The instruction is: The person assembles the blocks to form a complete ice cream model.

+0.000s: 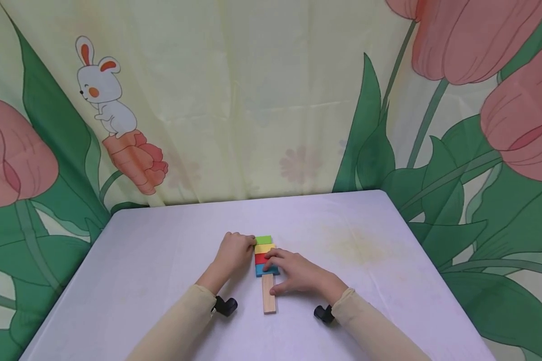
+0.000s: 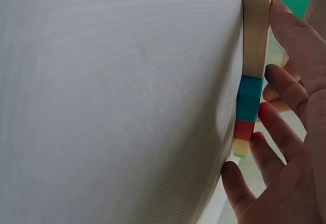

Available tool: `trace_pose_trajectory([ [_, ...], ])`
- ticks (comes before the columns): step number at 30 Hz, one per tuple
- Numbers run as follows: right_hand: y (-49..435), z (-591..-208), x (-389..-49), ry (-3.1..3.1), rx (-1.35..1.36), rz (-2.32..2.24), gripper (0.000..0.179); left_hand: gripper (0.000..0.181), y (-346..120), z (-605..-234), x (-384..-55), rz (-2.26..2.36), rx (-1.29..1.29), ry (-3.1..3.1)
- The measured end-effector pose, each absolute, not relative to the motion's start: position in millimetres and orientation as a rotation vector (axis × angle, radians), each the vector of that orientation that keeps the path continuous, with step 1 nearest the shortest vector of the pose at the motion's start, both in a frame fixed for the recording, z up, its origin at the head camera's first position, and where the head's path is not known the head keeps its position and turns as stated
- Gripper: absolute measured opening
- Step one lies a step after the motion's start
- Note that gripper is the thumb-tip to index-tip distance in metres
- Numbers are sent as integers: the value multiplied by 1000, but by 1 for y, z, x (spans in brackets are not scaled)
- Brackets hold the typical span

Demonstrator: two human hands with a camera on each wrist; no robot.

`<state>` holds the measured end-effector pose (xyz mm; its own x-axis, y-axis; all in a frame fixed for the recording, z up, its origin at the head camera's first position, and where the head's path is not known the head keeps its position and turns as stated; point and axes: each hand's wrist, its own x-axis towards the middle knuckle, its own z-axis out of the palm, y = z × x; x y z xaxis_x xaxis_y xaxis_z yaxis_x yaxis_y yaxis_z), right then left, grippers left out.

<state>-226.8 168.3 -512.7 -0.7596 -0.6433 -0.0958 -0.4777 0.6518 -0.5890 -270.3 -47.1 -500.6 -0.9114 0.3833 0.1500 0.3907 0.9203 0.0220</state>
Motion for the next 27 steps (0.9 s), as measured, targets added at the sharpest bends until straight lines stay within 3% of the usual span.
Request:
trace_pose_trajectory([
  [22,165,-511,-226,2661,-985,-662,54,22,-58,-502,-260,-425,-522,-2916],
  [27,173,-500,-221,2671,-976,-830,55,28,-72,-491,-248,-433,-495,-2908],
])
